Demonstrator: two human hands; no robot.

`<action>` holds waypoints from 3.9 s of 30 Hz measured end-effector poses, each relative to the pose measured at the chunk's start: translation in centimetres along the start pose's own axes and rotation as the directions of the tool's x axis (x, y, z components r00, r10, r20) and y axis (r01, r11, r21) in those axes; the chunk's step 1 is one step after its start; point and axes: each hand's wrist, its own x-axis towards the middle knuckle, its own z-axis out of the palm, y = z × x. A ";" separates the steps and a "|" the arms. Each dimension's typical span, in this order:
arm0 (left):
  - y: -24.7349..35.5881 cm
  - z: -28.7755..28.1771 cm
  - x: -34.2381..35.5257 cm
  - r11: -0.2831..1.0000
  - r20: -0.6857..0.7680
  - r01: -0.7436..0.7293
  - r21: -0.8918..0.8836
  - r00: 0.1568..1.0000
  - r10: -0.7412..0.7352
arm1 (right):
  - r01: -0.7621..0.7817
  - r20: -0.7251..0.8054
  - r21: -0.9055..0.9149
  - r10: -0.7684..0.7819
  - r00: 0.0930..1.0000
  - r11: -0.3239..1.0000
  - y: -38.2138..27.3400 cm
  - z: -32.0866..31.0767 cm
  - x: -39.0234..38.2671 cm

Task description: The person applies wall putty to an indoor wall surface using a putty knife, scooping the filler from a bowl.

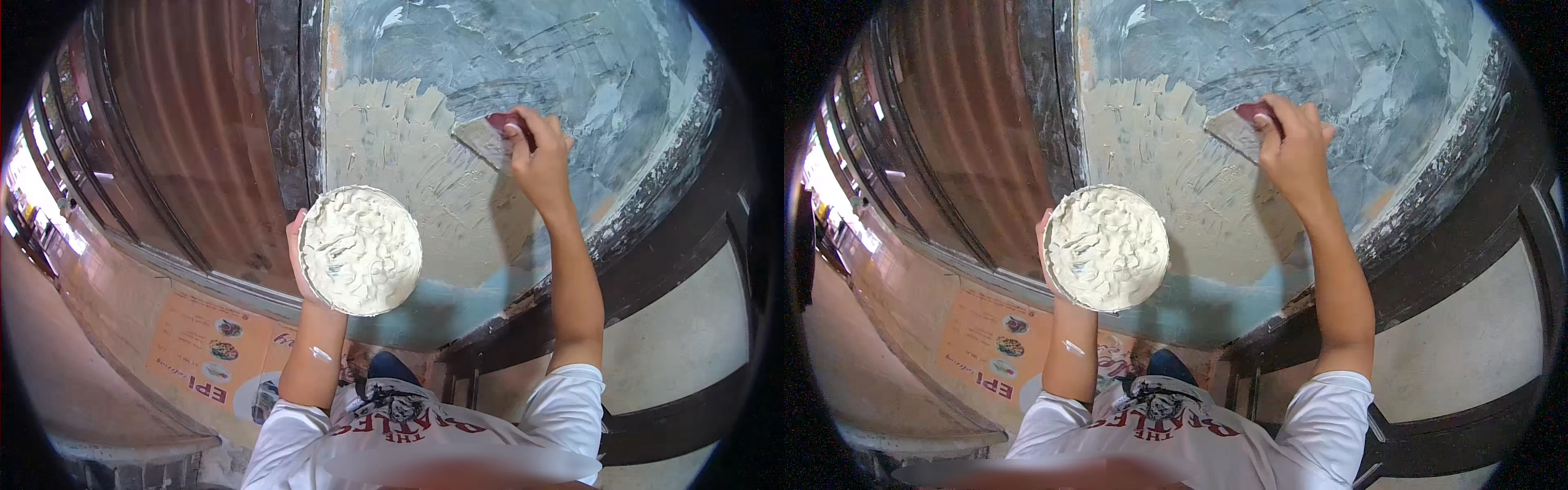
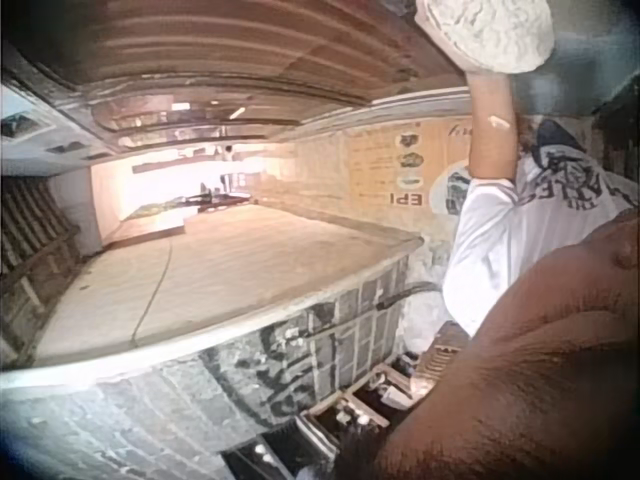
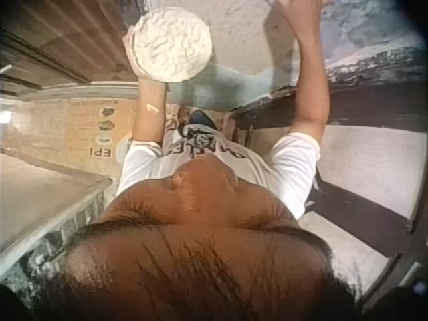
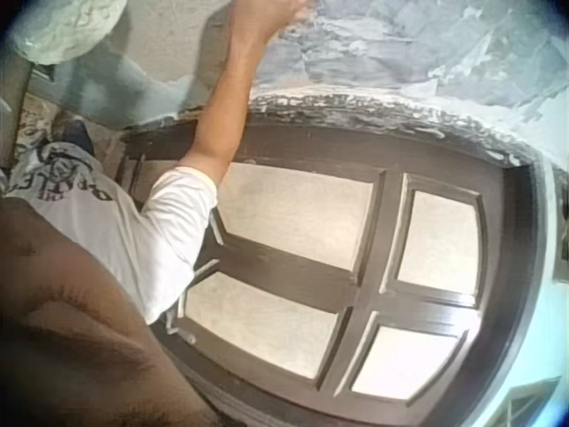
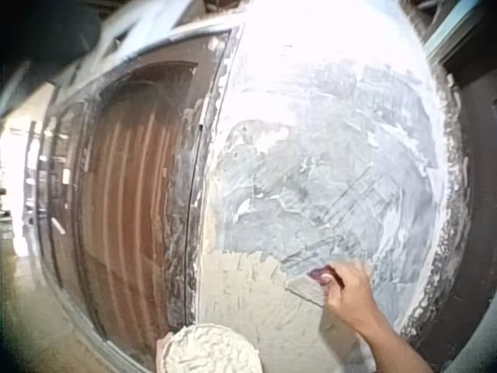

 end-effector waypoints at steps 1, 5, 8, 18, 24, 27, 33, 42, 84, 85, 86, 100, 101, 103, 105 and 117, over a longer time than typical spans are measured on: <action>0.0 -0.1 0.1 1.000 0.000 0.001 -0.001 1.000 -0.001 | 0.041 0.016 -0.028 -0.041 0.999 0.999 0.1 0.3 -0.3; -0.1 -0.4 0.3 1.000 -0.008 -0.007 0.003 1.000 0.007 | -0.004 -0.036 -0.056 0.002 0.999 0.998 0.3 0.5 0.6; 0.0 -0.5 0.2 0.999 0.024 0.009 -0.047 1.000 -0.008 | -0.043 -0.057 0.043 0.045 0.997 0.998 0.2 0.0 1.1; 0.2 -0.4 0.1 1.000 0.009 -0.003 0.000 1.000 0.003 | -0.041 -0.042 -0.006 0.041 0.998 0.999 -0.8 -0.3 2.4; 0.6 -0.6 0.0 1.000 0.014 -0.026 -0.015 1.000 0.026 | 0.000 0.045 0.012 -0.001 0.999 1.000 -0.2 0.5 0.5; 0.7 -0.6 0.0 0.999 -0.032 -0.052 0.010 0.998 0.052 | 0.052 0.059 -0.042 -0.050 0.997 0.998 -0.7 0.9 0.7; 0.8 -1.0 0.0 0.998 -0.016 -0.062 0.006 0.998 0.063 | -0.082 -0.043 0.106 0.087 0.995 0.991 0.2 -0.1 2.0; 1.1 -1.0 0.0 0.999 -0.052 -0.032 0.013 0.998 0.033 | -0.090 -0.034 0.049 0.092 0.995 0.995 -0.4 0.3 2.4; 1.5 -1.6 -0.4 0.998 -0.014 -0.070 0.001 0.997 0.070 | -0.088 0.036 0.099 0.084 0.996 0.991 0.3 -0.2 0.8; 1.6 -1.8 -0.4 0.996 -0.012 -0.087 0.008 0.996 0.087 | -0.052 0.120 0.073 0.043 0.992 0.996 -0.1 0.1 0.3; 1.6 -1.7 -0.5 0.998 0.017 -0.061 -0.032 0.998 0.061 | -0.002 0.107 -0.025 0.005 0.994 1.000 -0.1 0.5 -0.2; 1.7 -1.2 -0.7 0.998 0.050 -0.065 -0.024 0.997 0.066 | -0.041 -0.016 0.006 0.041 0.999 0.999 0.6 0.4 1.5; 1.8 -1.2 -0.7 0.997 0.050 -0.068 -0.023 0.996 0.069 | -0.087 -0.074 0.078 0.093 0.993 0.993 0.7 0.2 1.9; 2.0 -1.3 -0.7 0.997 0.046 -0.072 -0.039 0.996 0.074 | -0.127 -0.060 0.166 0.138 0.989 0.978 0.7 0.2 2.0; 2.1 -1.3 -0.8 0.997 0.045 -0.077 -0.031 0.996 0.079 | -0.042 -0.047 0.136 0.049 0.998 0.990 0.6 0.3 1.3; 2.4 -1.5 -0.7 0.995 0.020 -0.099 0.018 0.995 0.099 | -0.122 0.041 0.150 0.117 0.992 0.981 1.0 0.3 1.3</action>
